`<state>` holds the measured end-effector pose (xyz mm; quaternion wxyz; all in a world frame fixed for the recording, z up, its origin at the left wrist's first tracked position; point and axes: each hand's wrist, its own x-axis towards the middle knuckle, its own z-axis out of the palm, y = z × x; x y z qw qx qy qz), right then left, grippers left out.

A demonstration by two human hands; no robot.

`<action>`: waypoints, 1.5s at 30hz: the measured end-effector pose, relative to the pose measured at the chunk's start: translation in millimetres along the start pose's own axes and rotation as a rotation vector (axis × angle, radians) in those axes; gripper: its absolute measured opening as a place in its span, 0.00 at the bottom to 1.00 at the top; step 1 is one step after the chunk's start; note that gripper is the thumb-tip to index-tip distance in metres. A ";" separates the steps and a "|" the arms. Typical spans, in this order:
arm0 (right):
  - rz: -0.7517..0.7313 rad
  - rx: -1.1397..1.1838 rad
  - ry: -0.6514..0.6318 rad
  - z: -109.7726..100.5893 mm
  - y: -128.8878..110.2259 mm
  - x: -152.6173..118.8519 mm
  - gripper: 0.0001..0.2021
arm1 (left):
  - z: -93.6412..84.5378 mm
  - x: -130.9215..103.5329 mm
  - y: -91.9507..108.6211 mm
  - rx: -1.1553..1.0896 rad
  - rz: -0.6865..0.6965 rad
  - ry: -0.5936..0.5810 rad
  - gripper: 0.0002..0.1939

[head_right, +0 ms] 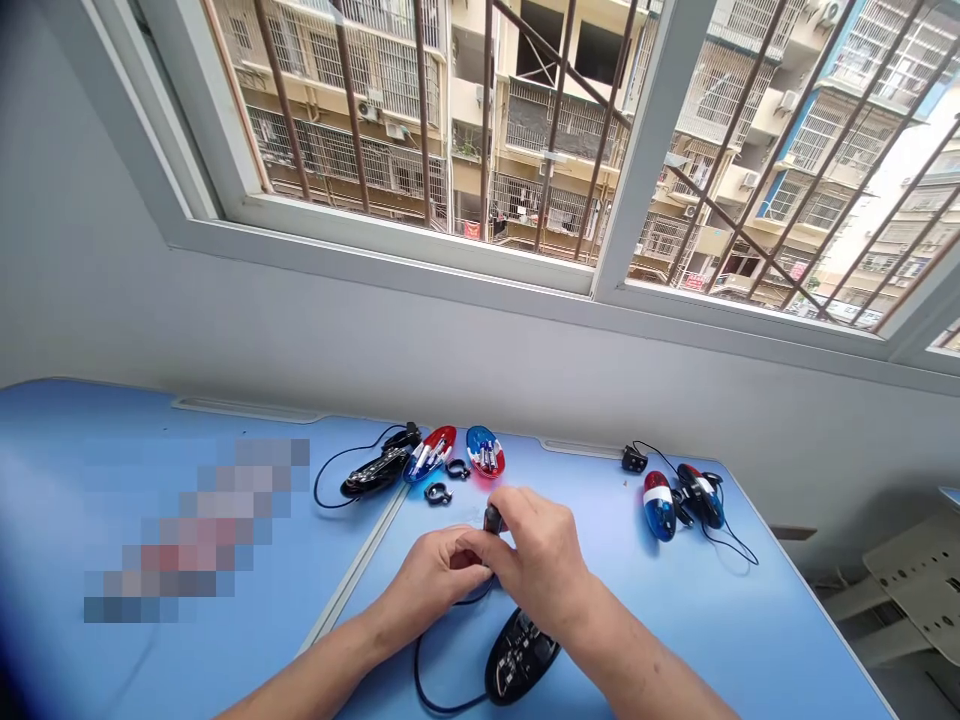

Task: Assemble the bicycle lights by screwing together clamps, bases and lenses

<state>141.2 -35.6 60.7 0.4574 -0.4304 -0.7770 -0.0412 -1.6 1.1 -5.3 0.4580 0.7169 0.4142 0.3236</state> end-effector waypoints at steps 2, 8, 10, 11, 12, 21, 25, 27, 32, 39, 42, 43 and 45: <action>0.018 -0.004 0.013 0.9 0.1 -0.5 0.09 | -0.3 -0.4 1.5 -0.010 -0.004 0.000 0.06; 0.139 -0.010 0.070 6.5 6.5 -4.3 0.13 | -1.0 -1.0 4.2 -0.058 -0.023 -0.009 0.07; 0.209 0.019 0.059 6.1 9.2 -4.3 0.14 | -0.7 -0.4 3.6 -0.083 -0.032 -0.018 0.08; 0.255 0.040 0.043 4.9 10.7 -3.8 0.15 | -0.5 -0.1 3.1 -0.096 -0.036 -0.020 0.09; 0.305 0.061 0.026 3.0 12.5 -2.9 0.15 | -0.3 0.2 2.7 -0.110 -0.040 -0.022 0.09; 0.737 0.439 -0.091 -20.3 37.2 15.9 0.18 | 0.9 3.0 0.7 -0.206 -0.050 -0.023 0.06; 0.771 0.472 -0.077 -39.0 41.8 12.9 0.20 | 0.8 4.9 -0.6 -0.240 -0.064 -0.044 0.06; 0.783 0.409 -0.069 -51.0 43.5 -0.5 0.19 | 0.1 4.9 0.2 -0.267 -0.074 -0.058 0.07; 0.781 0.002 0.032 -77.9 50.7 -61.9 0.16 | -3.6 3.9 5.1 -0.347 -0.096 -0.061 0.10; 0.655 -0.413 -0.031 -91.3 59.9 -135.5 0.13 | -5.9 3.5 8.3 -0.387 -0.136 -0.084 0.17; 0.592 -0.484 -0.089 -88.2 63.6 -153.2 0.11 | -6.1 2.9 8.6 -0.384 -0.140 -0.079 0.20; 0.568 -0.512 -0.105 -87.1 64.5 -157.1 0.10 | -6.4 2.7 8.8 -0.384 -0.141 -0.079 0.20; 0.515 -0.571 -0.132 -85.2 65.3 -162.2 0.09 | -7.3 2.4 9.5 -0.382 -0.141 -0.086 0.20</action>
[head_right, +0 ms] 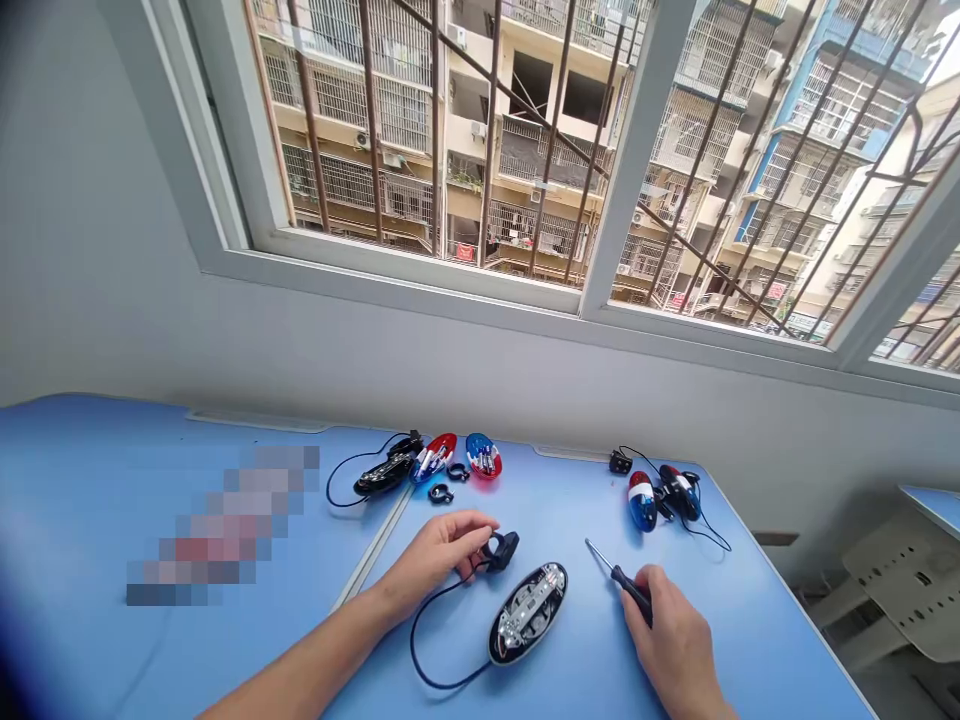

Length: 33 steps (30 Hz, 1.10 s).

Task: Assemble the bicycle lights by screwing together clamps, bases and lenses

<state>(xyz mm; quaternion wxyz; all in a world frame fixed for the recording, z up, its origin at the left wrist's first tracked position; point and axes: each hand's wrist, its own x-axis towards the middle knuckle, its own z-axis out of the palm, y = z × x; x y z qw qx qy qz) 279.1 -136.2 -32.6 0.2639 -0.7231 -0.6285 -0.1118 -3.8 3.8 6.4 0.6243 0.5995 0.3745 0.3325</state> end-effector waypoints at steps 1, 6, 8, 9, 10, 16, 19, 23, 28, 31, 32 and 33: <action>-0.027 -0.028 0.007 0.7 0.1 -1.2 0.09 | -0.3 -0.3 0.6 0.002 -0.001 -0.006 0.19; -0.157 -0.096 0.026 -1.8 -2.7 -3.8 0.06 | -1.0 -1.3 2.5 0.012 0.000 -0.024 0.19; -0.180 -0.110 0.006 -4.5 -3.7 -3.8 0.06 | -0.9 -1.1 2.3 0.015 -0.001 -0.024 0.19; -0.184 -0.117 -0.010 -6.2 -4.3 -3.0 0.06 | -0.9 -0.9 2.1 0.016 -0.002 -0.024 0.19; -0.186 -0.124 -0.026 -8.4 -5.4 -1.3 0.07 | -0.8 -0.5 1.9 0.015 -0.003 -0.024 0.19; -0.273 -0.043 -0.108 -31.1 -39.5 30.9 0.11 | -1.0 0.7 -0.2 -0.001 -0.008 -0.024 0.19; -0.457 0.089 -0.334 -41.2 -71.6 53.0 0.19 | -1.4 0.5 -1.2 -0.003 -0.004 -0.030 0.19; -0.581 0.138 -0.651 -42.1 -100.7 70.3 0.37 | -1.2 1.0 -2.3 0.003 0.007 -0.030 0.20; -0.577 0.136 -0.799 -31.6 -106.4 71.0 0.33 | -0.5 1.6 -2.7 -0.010 -0.010 -0.017 0.19; -0.506 0.145 -0.758 -27.5 -103.9 68.7 0.23 | -1.3 1.3 -1.5 -0.028 -0.032 -0.006 0.19; -0.485 0.173 -0.744 -26.7 -102.8 68.1 0.21 | -1.7 1.1 -0.7 -0.026 -0.038 -0.006 0.18; -0.465 0.221 -0.727 -26.0 -101.7 67.6 0.20 | -2.1 0.7 0.3 -0.022 -0.042 -0.008 0.18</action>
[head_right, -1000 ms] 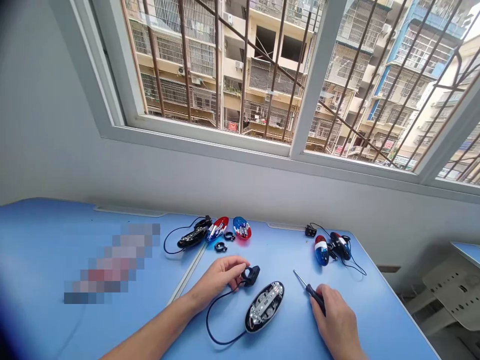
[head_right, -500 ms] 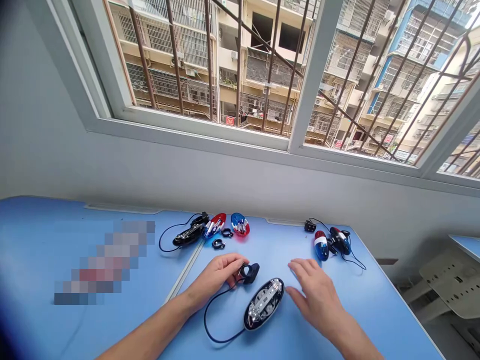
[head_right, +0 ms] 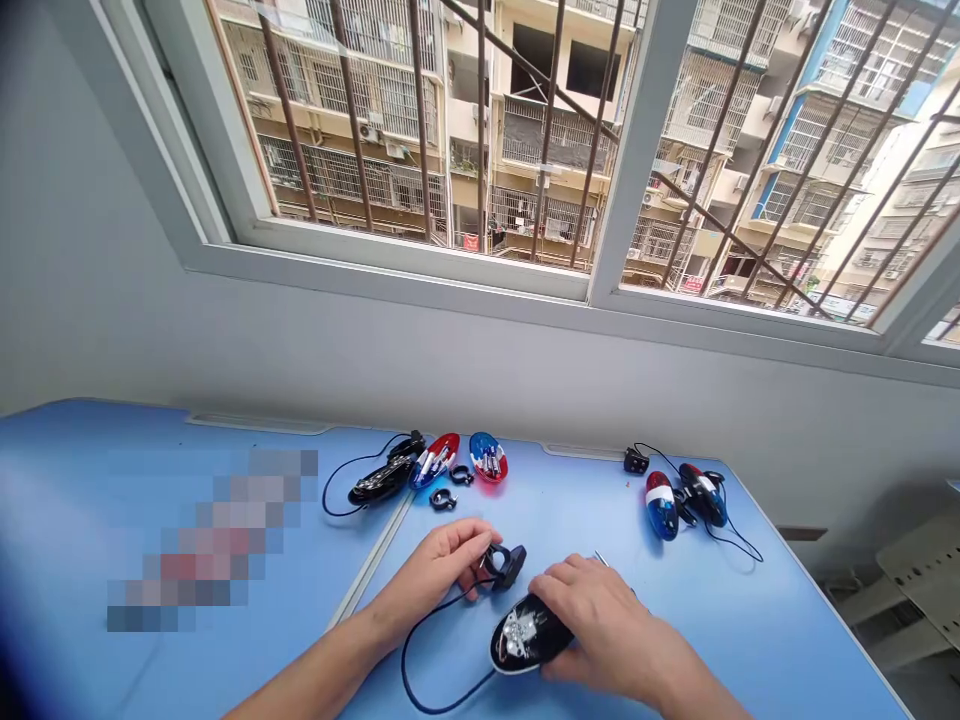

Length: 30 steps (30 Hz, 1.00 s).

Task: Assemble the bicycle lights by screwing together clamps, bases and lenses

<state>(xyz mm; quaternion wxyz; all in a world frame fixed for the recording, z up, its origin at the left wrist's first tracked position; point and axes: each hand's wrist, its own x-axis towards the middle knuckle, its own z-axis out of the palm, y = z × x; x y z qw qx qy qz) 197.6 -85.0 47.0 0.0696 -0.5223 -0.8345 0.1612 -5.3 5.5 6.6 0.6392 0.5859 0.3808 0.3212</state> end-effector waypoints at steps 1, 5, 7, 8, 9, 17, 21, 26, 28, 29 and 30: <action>-0.011 0.057 0.034 0.8 1.1 -0.4 0.20 | -0.2 -0.5 1.1 0.003 -0.002 -0.003 0.17; -0.074 0.216 0.222 6.7 3.2 -0.6 0.24 | 2.9 -5.1 4.7 -0.057 -0.011 -0.059 0.16; -0.086 0.223 0.280 11.3 3.1 0.8 0.22 | 6.5 -8.6 5.2 -0.105 -0.031 -0.108 0.16; -0.089 0.220 0.300 13.7 3.3 1.7 0.22 | 8.3 -10.3 5.2 -0.117 -0.041 -0.128 0.16; -0.093 0.212 0.317 16.0 3.7 2.6 0.21 | 9.8 -11.8 5.2 -0.120 -0.046 -0.137 0.16; 0.071 0.131 0.232 20.8 7.8 0.2 0.21 | 1.2 -7.1 1.5 -0.137 0.010 0.074 0.19; 0.120 0.106 0.204 21.0 7.6 0.5 0.24 | -0.5 -6.0 1.6 -0.138 -0.002 0.096 0.19; 0.132 0.135 0.211 22.5 12.1 2.0 0.26 | 4.0 -9.5 10.2 -0.016 -0.021 0.120 0.19; 0.144 0.148 0.221 22.3 13.0 2.4 0.28 | 4.3 -9.7 12.7 0.035 -0.030 0.126 0.18; 0.151 0.152 0.225 22.0 13.0 2.5 0.28 | 3.9 -9.4 13.3 0.057 -0.031 0.131 0.18; 0.157 0.156 0.228 21.6 12.8 2.6 0.30 | 3.2 -8.9 13.4 0.079 -0.029 0.138 0.18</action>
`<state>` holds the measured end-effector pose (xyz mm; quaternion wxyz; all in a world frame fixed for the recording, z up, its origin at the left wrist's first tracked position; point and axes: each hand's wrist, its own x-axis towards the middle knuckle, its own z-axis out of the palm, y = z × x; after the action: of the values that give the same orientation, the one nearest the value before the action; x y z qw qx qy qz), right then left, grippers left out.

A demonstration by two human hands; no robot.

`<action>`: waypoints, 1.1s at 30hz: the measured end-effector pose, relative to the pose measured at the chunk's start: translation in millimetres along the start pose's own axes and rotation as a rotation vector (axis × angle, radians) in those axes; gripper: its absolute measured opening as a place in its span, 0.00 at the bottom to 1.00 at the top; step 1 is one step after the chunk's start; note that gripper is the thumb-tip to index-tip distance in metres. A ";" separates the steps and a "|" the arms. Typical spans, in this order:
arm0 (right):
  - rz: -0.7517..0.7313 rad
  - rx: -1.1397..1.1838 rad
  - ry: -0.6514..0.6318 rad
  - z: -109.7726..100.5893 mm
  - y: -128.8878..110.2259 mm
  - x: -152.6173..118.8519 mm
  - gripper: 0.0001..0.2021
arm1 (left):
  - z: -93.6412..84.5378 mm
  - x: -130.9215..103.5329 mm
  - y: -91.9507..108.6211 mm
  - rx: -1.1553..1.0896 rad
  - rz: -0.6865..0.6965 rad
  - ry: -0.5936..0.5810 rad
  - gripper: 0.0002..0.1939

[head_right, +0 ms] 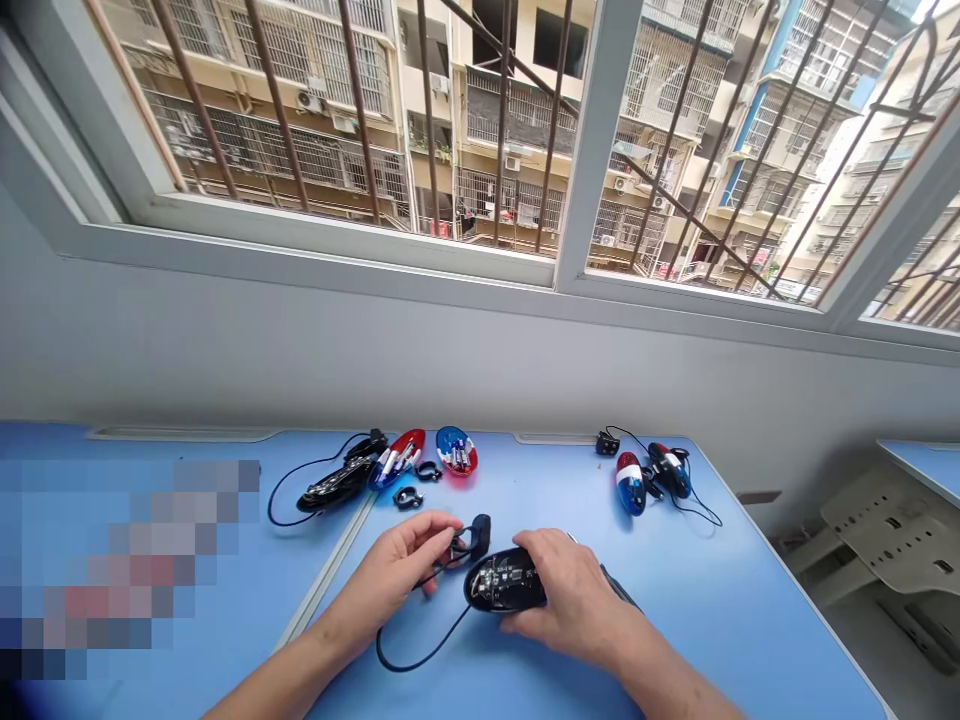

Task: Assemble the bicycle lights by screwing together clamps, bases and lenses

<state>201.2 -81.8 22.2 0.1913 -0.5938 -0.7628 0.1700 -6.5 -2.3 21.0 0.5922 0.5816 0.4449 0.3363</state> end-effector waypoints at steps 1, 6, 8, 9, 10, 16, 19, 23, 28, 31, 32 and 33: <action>0.005 0.005 0.001 -0.4 -0.4 0.1 0.31 | -0.8 0.9 -0.2 0.021 0.005 0.008 0.18; 0.000 0.041 0.050 -1.6 -0.7 -1.0 0.31 | -5.5 5.2 -1.8 0.115 -0.005 0.038 0.18; -0.016 0.075 0.084 -2.5 -0.3 -1.7 0.30 | -6.4 5.6 -0.8 0.158 -0.015 0.046 0.17; -0.015 0.108 0.093 -3.5 -0.2 -1.9 0.29 | -6.6 5.5 0.1 0.176 -0.020 0.050 0.17; -0.004 0.155 0.097 -4.8 -0.2 -1.9 0.27 | -6.5 5.2 1.2 0.185 -0.025 0.053 0.17; 0.234 0.791 -0.058 -12.8 1.5 4.3 0.19 | -4.9 4.1 6.4 0.110 -0.060 0.049 0.22; 0.283 1.055 -0.102 -12.1 6.0 8.2 0.27 | -5.8 4.7 6.5 0.122 -0.076 0.036 0.24; 0.327 1.165 -0.099 -10.5 9.9 9.1 0.33 | -7.1 4.5 6.0 0.147 -0.085 0.035 0.25; 0.333 1.182 -0.096 -9.9 10.4 8.5 0.35 | -7.3 4.9 3.3 0.150 -0.075 0.023 0.25; 0.379 1.171 -0.105 -9.1 9.8 10.0 0.35 | -7.2 7.8 -2.1 0.151 -0.060 0.005 0.25; 0.395 1.160 -0.102 -8.9 9.1 10.5 0.34 | -7.0 8.8 -3.9 0.150 -0.057 0.002 0.24; 0.406 1.146 -0.096 -8.9 8.1 10.9 0.33 | -6.8 9.3 -5.3 0.147 -0.055 0.001 0.24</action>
<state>210.0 -69.0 27.0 0.4096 -0.5215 -0.4293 0.6132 -9.8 8.3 15.0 0.5564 0.6111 0.4846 0.2867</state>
